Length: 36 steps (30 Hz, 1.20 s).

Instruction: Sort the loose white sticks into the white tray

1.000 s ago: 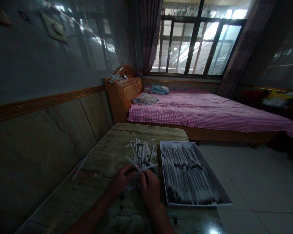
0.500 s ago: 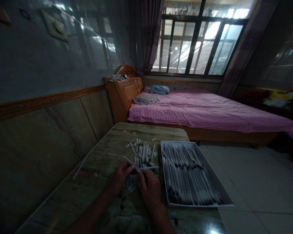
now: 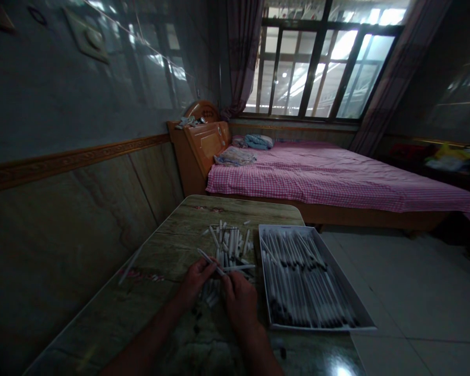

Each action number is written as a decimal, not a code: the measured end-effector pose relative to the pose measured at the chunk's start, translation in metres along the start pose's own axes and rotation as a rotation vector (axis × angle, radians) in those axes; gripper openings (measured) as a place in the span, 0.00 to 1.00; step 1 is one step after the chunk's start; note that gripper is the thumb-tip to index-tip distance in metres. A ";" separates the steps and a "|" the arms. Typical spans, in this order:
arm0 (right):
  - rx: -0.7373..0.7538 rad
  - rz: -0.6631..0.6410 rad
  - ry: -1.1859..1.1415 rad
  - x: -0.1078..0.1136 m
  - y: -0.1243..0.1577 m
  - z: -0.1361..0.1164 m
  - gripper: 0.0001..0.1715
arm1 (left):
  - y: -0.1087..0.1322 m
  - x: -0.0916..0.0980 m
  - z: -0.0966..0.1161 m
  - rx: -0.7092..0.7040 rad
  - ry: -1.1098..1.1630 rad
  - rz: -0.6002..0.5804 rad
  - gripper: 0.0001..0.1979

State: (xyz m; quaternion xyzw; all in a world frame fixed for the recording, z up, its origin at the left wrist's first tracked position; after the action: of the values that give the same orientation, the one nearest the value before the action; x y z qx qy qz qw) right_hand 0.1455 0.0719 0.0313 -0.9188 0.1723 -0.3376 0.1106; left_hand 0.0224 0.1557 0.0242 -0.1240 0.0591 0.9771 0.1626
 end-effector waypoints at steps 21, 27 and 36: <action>0.091 -0.005 0.102 -0.006 0.000 0.008 0.27 | 0.003 -0.005 0.006 -0.076 -0.055 -0.155 0.15; 0.091 -0.001 0.083 -0.002 0.002 0.002 0.27 | 0.005 -0.006 0.006 -0.085 -0.059 -0.152 0.14; 0.212 0.153 0.071 0.018 0.005 -0.025 0.16 | 0.004 0.014 0.018 -0.218 -0.033 0.171 0.22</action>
State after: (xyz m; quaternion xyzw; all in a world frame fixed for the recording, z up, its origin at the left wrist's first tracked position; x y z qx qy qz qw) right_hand 0.1408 0.0586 0.0591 -0.8736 0.2092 -0.3767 0.2262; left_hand 0.0041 0.1590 0.0385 -0.1191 -0.0396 0.9900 0.0651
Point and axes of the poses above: each hand's wrist, its own y-axis away from the middle knuckle, its own x-axis out of the back of the hand, z = x × y, the point moved 5 cm from there along -y, towards the middle knuckle, and after that the axes turned 1 degree about x, right-handed, at the moved point
